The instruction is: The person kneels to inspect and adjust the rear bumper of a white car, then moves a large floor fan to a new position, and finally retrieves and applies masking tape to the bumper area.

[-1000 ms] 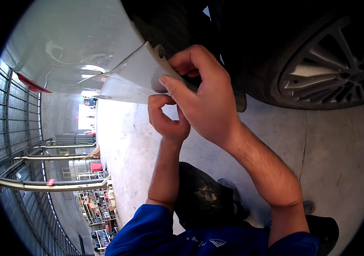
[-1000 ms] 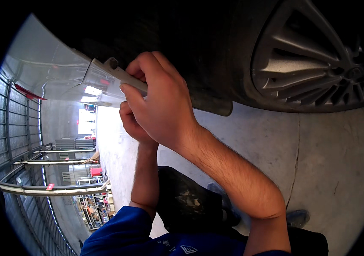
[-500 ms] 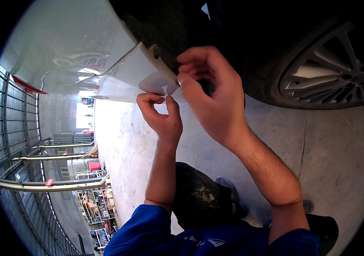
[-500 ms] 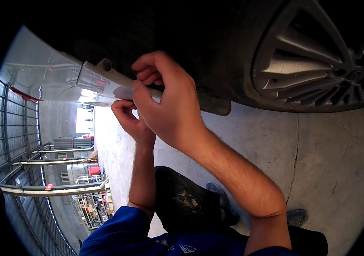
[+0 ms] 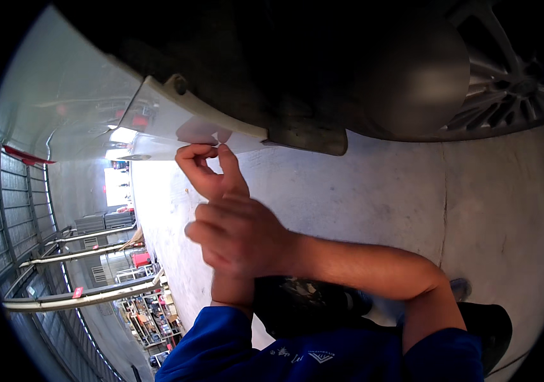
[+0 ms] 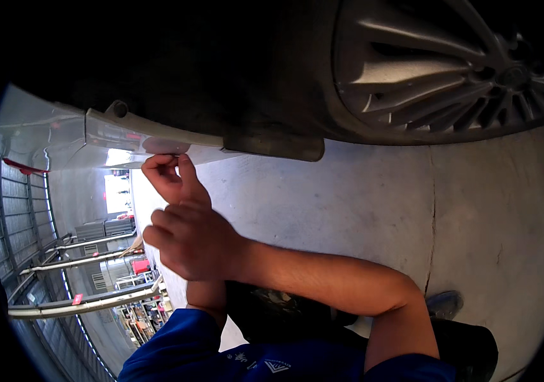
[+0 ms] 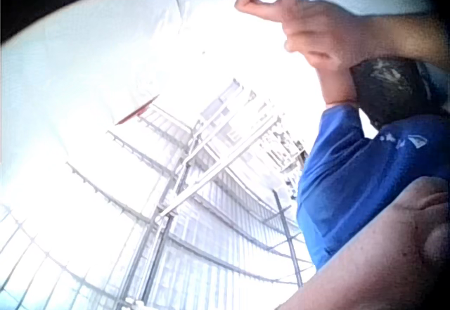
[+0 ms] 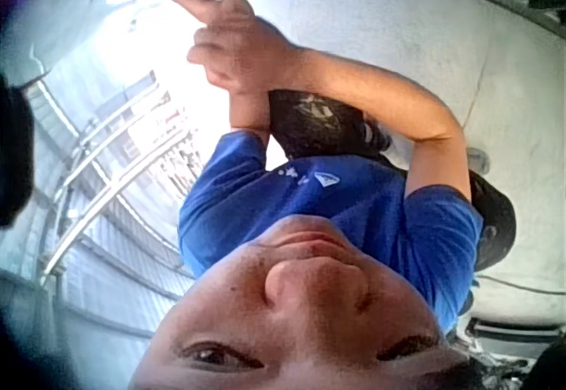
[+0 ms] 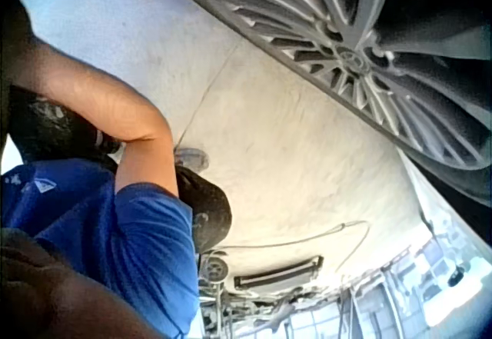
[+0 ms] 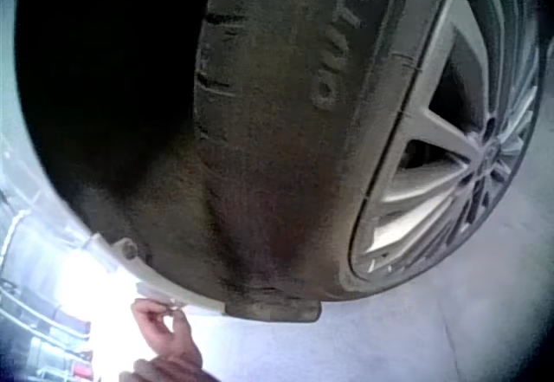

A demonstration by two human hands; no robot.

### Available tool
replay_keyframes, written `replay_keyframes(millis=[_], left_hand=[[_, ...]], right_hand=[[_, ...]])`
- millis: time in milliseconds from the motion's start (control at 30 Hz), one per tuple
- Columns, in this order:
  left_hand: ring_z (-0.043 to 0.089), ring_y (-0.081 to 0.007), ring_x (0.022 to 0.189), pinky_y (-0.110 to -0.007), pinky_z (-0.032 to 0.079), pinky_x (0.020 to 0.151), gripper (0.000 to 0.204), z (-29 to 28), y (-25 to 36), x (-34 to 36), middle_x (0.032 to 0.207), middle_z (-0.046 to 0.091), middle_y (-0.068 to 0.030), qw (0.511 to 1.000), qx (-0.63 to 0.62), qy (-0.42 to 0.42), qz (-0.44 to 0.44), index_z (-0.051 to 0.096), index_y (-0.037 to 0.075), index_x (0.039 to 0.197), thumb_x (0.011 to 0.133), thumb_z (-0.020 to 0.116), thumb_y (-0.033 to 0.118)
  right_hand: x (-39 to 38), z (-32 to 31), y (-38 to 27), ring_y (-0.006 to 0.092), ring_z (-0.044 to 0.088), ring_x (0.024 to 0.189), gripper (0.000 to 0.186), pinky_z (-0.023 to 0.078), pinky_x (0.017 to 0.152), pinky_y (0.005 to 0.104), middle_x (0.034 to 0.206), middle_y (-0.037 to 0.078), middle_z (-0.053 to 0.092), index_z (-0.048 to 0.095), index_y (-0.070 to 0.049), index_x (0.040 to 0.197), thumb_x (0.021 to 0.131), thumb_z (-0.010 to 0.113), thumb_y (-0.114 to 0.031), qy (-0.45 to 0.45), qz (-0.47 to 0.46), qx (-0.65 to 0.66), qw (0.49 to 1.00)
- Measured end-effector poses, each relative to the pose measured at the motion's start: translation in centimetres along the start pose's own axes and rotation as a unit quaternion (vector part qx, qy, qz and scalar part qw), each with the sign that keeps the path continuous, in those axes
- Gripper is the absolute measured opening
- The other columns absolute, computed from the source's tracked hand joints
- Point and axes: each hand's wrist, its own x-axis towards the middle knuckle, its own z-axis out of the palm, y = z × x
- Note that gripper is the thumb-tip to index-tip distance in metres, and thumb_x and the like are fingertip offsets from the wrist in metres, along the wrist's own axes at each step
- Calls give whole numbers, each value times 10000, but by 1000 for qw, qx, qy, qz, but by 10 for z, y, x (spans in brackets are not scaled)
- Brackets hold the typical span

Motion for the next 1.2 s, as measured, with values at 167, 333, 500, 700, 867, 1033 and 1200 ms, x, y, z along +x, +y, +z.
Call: replay_keyframes(millis=[167,333,500,700,867,1033,1200], left_hand=[[436,-92,766,-228,377,734,237,-3,3,1,872,468,-23,1000,-1,-22,19,439,53,992,802,544,-42],[442,-89,774,-223,381,736,239,-6,3,0,886,476,-26,999,-29,-25,0,441,51,996,804,554,-36],[432,-84,761,-222,378,727,252,0,4,1,879,467,-23,999,-40,-25,5,432,56,987,797,569,-35],[434,-88,770,-219,380,753,308,1,3,4,916,447,-27,999,-48,-14,-12,430,46,986,745,581,-72],[405,-69,730,-200,371,688,260,2,6,4,862,443,-14,1000,-13,-8,5,428,68,969,787,590,-24],[395,-66,717,-198,368,678,257,2,-1,1,854,436,-10,1000,-24,-7,11,431,71,970,790,594,-14],[398,-66,710,-202,371,674,258,-3,-2,5,846,439,-12,999,-28,-12,19,428,69,971,792,596,-9]], right_hand=[[-11,14,-2,193,522,664,146,439,619,320,727,56,470,511,-44,778,662,598,-25,-36,16,19,999],[-10,16,0,206,529,652,141,444,619,322,720,68,476,496,-39,752,661,603,-25,-35,24,29,999],[-10,14,4,214,546,669,152,458,625,334,724,69,484,495,-36,753,651,606,-27,-41,28,22,998],[-5,7,3,223,594,756,208,485,685,338,799,91,569,568,-15,893,697,624,-55,-115,49,5,992],[-7,7,3,218,596,771,212,488,695,334,811,88,573,570,-18,894,699,639,-64,-121,52,1,991],[-12,15,8,212,550,674,161,463,622,333,723,70,489,479,-39,726,630,605,-11,-53,33,5,998],[-10,20,7,210,554,679,158,469,625,332,724,70,492,481,-37,726,635,608,-12,-53,33,2,998]])
